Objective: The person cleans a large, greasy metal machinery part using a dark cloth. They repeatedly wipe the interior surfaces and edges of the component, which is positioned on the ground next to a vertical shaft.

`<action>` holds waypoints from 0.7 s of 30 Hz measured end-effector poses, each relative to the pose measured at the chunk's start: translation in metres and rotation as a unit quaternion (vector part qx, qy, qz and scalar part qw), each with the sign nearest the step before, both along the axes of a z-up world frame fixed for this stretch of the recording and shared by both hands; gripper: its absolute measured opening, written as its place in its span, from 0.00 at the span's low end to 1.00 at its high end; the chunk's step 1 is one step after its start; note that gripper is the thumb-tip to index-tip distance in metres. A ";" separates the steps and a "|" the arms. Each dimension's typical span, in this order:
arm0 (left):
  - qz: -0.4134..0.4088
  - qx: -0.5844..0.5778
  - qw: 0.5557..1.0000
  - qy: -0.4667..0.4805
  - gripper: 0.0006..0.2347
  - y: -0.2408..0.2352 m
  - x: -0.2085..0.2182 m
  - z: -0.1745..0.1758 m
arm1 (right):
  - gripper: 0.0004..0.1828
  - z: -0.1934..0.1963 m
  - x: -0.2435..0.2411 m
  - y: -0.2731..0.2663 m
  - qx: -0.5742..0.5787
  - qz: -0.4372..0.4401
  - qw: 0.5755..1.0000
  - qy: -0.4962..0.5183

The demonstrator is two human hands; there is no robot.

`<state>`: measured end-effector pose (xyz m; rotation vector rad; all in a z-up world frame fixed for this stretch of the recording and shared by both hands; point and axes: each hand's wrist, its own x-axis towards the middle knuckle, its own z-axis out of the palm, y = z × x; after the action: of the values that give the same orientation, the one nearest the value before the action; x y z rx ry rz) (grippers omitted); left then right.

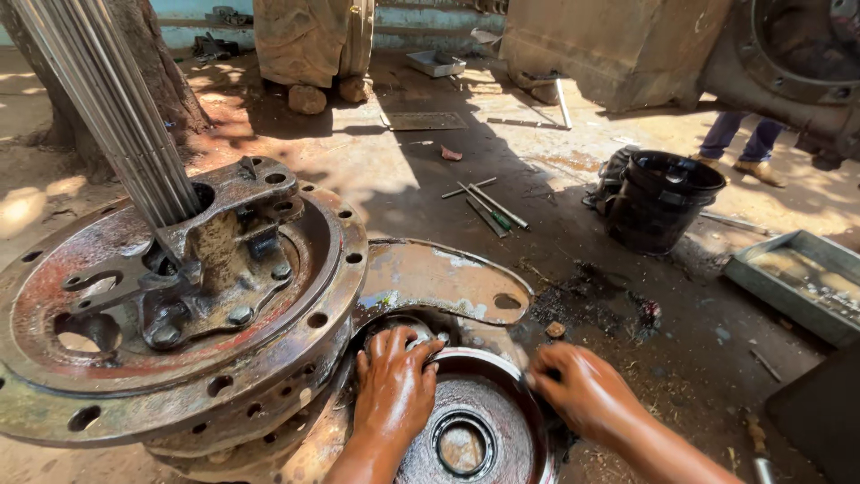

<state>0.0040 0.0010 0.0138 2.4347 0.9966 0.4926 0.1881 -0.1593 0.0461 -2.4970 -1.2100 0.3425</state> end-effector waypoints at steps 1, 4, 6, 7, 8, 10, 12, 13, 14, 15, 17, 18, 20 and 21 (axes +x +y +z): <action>-0.003 0.002 1.000 0.002 0.17 -0.001 -0.002 -0.001 | 0.25 -0.003 0.002 0.012 0.059 0.008 0.998 0.002; -0.003 0.014 1.000 -0.005 0.17 -0.001 -0.001 0.003 | 0.19 0.000 0.003 0.045 -0.053 0.011 0.998 0.022; -0.002 0.017 1.000 -0.013 0.17 -0.006 -0.003 0.003 | 0.18 0.006 -0.002 0.036 -0.065 0.013 0.998 0.004; 0.000 0.007 1.000 -0.009 0.17 -0.003 -0.001 0.005 | 0.18 0.010 -0.003 0.022 -0.062 0.018 0.998 0.002; 0.002 -0.004 1.000 -0.006 0.17 -0.001 0.000 0.006 | 0.17 0.015 -0.005 0.009 -0.059 0.022 0.998 0.001; 0.001 -0.013 1.000 0.000 0.17 -0.005 -0.001 0.000 | 0.16 0.016 -0.010 -0.018 -0.102 -0.034 0.993 0.046; 0.000 0.005 1.000 -0.005 0.16 -0.002 0.001 -0.001 | 0.15 0.018 -0.008 -0.015 -0.120 -0.020 0.992 0.014; 0.000 0.016 1.000 -0.012 0.17 0.000 0.001 -0.002 | 0.15 0.017 -0.009 -0.011 -0.128 -0.012 0.992 0.000; 0.000 0.027 0.999 -0.019 0.17 0.001 0.001 -0.003 | 0.15 0.015 -0.007 0.004 -0.096 -0.015 0.995 0.015; -0.002 0.035 0.999 -0.025 0.17 -0.001 0.000 -0.005 | 0.15 0.014 -0.005 0.018 -0.067 -0.020 0.997 0.032; 0.003 0.016 1.000 -0.018 0.17 -0.003 -0.001 -0.006 | 0.16 0.015 -0.007 0.048 -0.095 0.020 0.995 0.010; 0.008 0.010 1.000 -0.018 0.16 -0.001 0.000 -0.004 | 0.16 0.017 -0.008 0.055 -0.064 0.036 0.997 -0.025; 0.002 0.045 0.998 -0.043 0.15 -0.002 -0.001 -0.008 | 0.15 0.012 -0.016 0.039 -0.014 0.057 0.994 -0.087; 0.004 0.060 0.996 -0.059 0.14 -0.002 -0.001 -0.010 | 0.15 0.013 -0.019 0.026 -0.053 0.024 0.996 -0.070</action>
<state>0.0030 -0.0008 0.0036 2.4744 0.9532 0.7083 0.1690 -0.1329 0.0593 -2.6248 -1.3401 0.2532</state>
